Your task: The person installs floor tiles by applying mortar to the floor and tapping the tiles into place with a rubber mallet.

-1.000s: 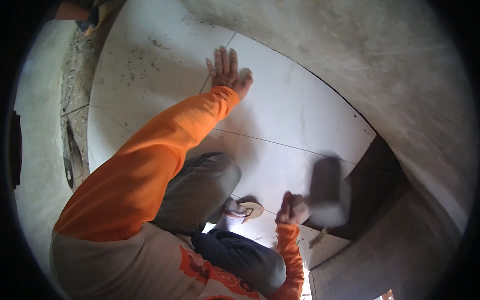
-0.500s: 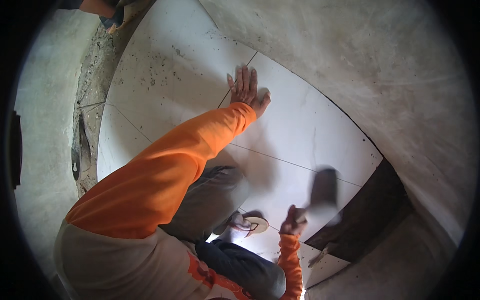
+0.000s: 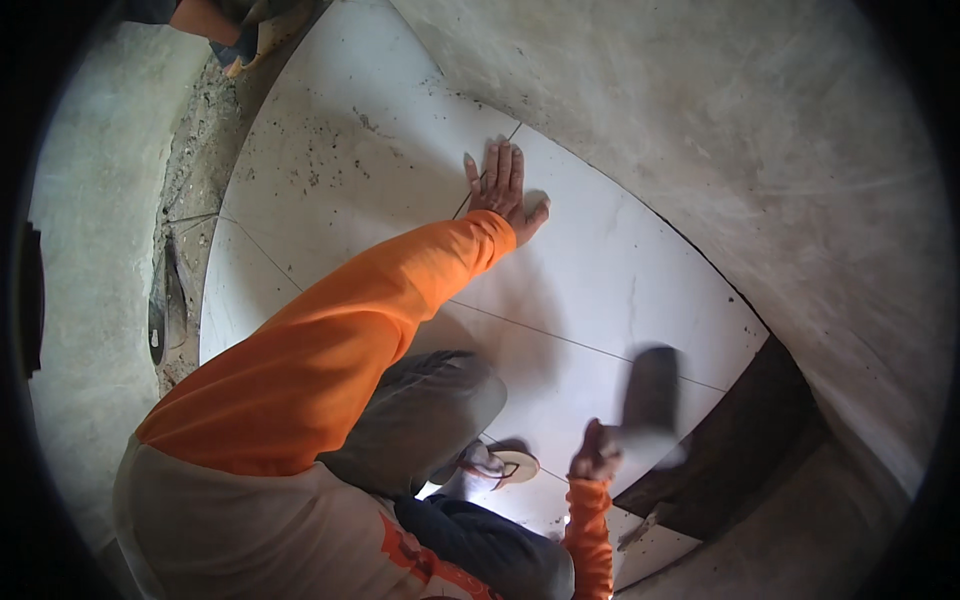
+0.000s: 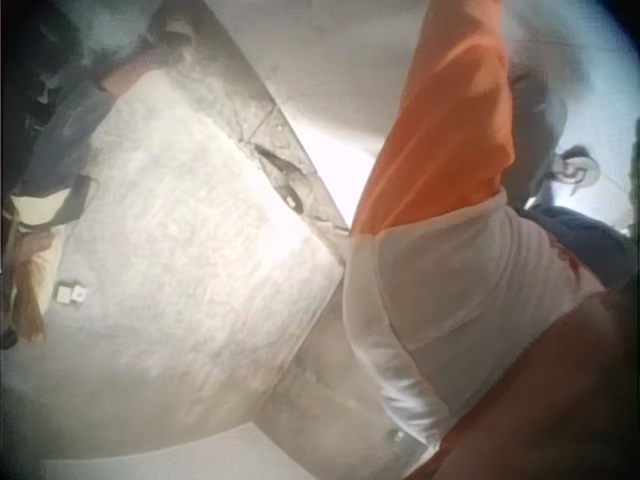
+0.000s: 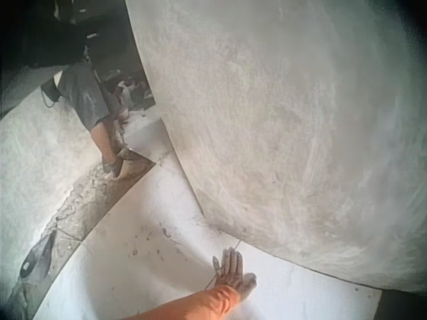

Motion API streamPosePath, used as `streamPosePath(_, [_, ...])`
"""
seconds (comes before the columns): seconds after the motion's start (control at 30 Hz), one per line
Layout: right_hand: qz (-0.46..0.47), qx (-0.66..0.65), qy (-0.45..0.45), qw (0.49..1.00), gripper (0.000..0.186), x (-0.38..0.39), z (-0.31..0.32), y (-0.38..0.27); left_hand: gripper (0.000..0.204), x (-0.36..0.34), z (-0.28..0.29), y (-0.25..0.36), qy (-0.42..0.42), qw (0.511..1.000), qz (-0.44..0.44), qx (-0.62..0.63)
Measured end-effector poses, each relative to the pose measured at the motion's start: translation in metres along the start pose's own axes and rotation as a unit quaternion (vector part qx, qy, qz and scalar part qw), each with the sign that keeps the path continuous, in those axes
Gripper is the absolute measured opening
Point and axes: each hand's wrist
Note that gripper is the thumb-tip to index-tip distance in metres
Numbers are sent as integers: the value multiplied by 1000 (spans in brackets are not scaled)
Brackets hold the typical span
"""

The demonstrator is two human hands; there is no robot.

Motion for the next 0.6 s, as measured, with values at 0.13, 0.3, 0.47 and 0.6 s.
streamPosePath(0.13, [31,69,-75,994,19,-1,0,1,90,-5,-1,-2,19,1000,-10,21])
streamPosePath(0.3, [-34,-181,11,983,17,4,7,6,91,-5,1,-2,12,1000,-1,16])
streamPosePath(0.47, [-21,36,-43,998,14,2,-4,4,90,-4,2,-4,6,1000,3,17])
streamPosePath(0.6, [41,-223,-45,973,16,8,-12,-4,91,-8,3,-5,-36,999,-13,-27])
Point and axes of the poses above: each hand's wrist, its own x-axis away from the middle knuckle, its own z-axis out of the back of the hand, y = z × x, and after that the axes turned 13 degrees about -x, right-handed
